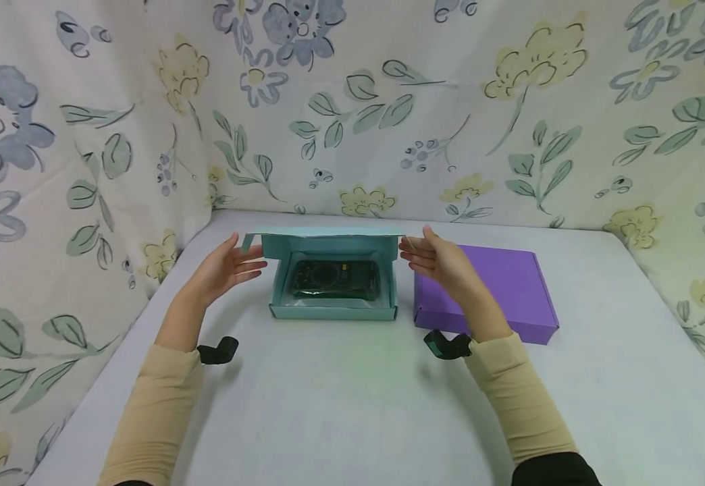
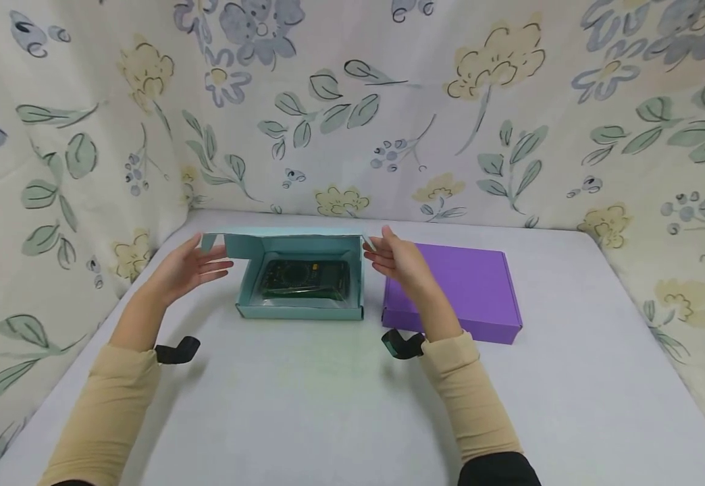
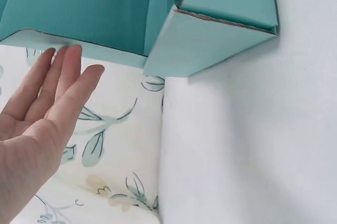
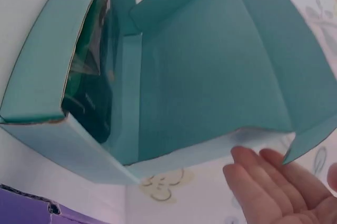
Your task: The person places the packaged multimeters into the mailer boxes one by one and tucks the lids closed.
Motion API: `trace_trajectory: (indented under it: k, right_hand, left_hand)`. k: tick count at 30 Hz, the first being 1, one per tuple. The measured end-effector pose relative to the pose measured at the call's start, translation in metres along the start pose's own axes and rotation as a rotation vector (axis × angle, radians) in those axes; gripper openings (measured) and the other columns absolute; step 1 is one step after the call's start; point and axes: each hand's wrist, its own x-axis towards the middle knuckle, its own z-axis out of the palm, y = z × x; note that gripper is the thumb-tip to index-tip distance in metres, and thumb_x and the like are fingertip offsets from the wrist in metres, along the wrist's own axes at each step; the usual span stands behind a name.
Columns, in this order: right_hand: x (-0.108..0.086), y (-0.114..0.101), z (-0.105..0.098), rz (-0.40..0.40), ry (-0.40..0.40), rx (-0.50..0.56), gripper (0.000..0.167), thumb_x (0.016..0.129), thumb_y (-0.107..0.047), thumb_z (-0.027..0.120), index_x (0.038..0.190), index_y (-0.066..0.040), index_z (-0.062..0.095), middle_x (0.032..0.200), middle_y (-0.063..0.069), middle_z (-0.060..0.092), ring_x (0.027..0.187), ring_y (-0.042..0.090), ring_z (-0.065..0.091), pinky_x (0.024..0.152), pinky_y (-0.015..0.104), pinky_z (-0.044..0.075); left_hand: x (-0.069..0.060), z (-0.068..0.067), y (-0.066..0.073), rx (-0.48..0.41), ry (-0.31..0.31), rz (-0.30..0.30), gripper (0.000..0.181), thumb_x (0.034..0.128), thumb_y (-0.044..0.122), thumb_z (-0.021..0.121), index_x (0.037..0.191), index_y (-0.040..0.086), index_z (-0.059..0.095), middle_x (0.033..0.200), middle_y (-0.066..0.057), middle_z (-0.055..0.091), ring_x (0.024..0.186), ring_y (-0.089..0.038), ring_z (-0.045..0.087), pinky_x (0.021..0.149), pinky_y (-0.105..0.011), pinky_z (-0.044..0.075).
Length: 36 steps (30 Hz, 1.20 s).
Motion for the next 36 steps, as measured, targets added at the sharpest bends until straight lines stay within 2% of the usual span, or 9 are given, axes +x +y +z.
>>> trace_trajectory:
  k: [3,12,15,17,20,22,26,30,36]
  right_hand:
    - [-0.002,-0.001,0.003,-0.031,-0.017,-0.034,0.065,0.107,-0.042,0.025,0.146,0.010,0.034,0.148,0.026,0.036,0.137,0.035,0.038,0.112,0.041,0.032]
    - [-0.005,0.008,0.006,-0.021,0.007,-0.059,0.067,0.107,-0.042,0.027,0.144,0.013,0.033,0.146,0.027,0.039,0.135,0.035,0.040,0.111,0.041,0.034]
    - [-0.007,0.012,0.007,-0.020,0.015,-0.079,0.068,0.106,-0.043,0.028,0.144,0.014,0.031,0.145,0.029,0.039,0.135,0.036,0.040,0.110,0.041,0.035]
    - [-0.009,0.015,0.009,-0.019,0.020,-0.097,0.068,0.107,-0.043,0.028,0.144,0.014,0.032,0.145,0.028,0.040,0.134,0.036,0.041,0.109,0.041,0.036]
    - [-0.012,0.022,0.011,-0.006,0.031,-0.135,0.067,0.107,-0.043,0.029,0.143,0.013,0.036,0.144,0.027,0.042,0.133,0.035,0.043,0.109,0.040,0.037]
    - [-0.015,0.027,0.012,0.007,0.037,-0.161,0.066,0.107,-0.042,0.029,0.143,0.012,0.037,0.144,0.026,0.043,0.133,0.035,0.043,0.109,0.040,0.037]
    - [-0.018,0.036,0.015,0.030,0.058,-0.201,0.064,0.107,-0.040,0.029,0.142,0.012,0.038,0.142,0.026,0.045,0.133,0.036,0.043,0.108,0.043,0.038]
    - [-0.019,0.043,0.019,0.050,0.082,-0.233,0.063,0.106,-0.041,0.031,0.141,0.010,0.041,0.142,0.025,0.046,0.133,0.035,0.044,0.108,0.044,0.039]
    - [-0.020,0.054,0.022,0.051,0.091,-0.258,0.061,0.106,-0.042,0.031,0.140,0.008,0.046,0.143,0.022,0.045,0.134,0.034,0.041,0.108,0.045,0.038]
  left_hand:
    - [-0.004,-0.001,-0.003,0.075,-0.036,0.010,0.082,0.1035,0.054,0.022,0.149,-0.014,0.015,0.156,-0.030,0.010,0.115,-0.010,0.053,0.097,-0.022,0.046]
    - [-0.008,0.001,-0.008,0.142,-0.085,0.010,0.086,0.1015,0.059,0.019,0.148,-0.014,0.017,0.154,-0.032,0.014,0.126,-0.014,0.048,0.101,-0.026,0.044]
    - [-0.010,0.001,-0.011,0.135,-0.085,0.011,0.080,0.1013,0.059,0.021,0.142,-0.007,0.040,0.153,-0.034,0.015,0.128,-0.020,0.047,0.102,-0.027,0.044]
    - [-0.012,0.001,-0.013,0.122,-0.084,0.011,0.070,0.1018,0.058,0.022,0.126,0.004,0.060,0.152,-0.034,0.016,0.126,-0.019,0.049,0.102,-0.027,0.044]
    - [-0.013,0.001,-0.018,0.112,-0.068,-0.001,0.064,0.1021,0.057,0.023,0.101,0.011,0.068,0.151,-0.033,0.023,0.119,-0.014,0.053,0.100,-0.028,0.045]
    - [-0.014,0.002,-0.021,0.133,-0.057,-0.014,0.069,0.1018,0.057,0.023,0.114,0.003,0.064,0.149,-0.029,0.033,0.119,-0.014,0.053,0.101,-0.029,0.045]
    - [-0.016,0.002,-0.027,0.166,-0.043,-0.037,0.086,0.1007,0.060,0.023,0.143,-0.015,0.030,0.135,-0.008,0.052,0.124,-0.017,0.051,0.102,-0.031,0.045]
    - [-0.017,0.001,-0.034,0.123,-0.062,-0.029,0.083,0.1018,0.058,0.023,0.141,-0.014,0.036,0.118,0.009,0.061,0.118,-0.014,0.056,0.099,-0.030,0.048]
    - [-0.018,-0.001,-0.043,0.124,-0.081,-0.031,0.087,0.1021,0.057,0.019,0.142,-0.019,0.030,0.117,0.007,0.063,0.109,-0.003,0.058,0.093,-0.023,0.049]
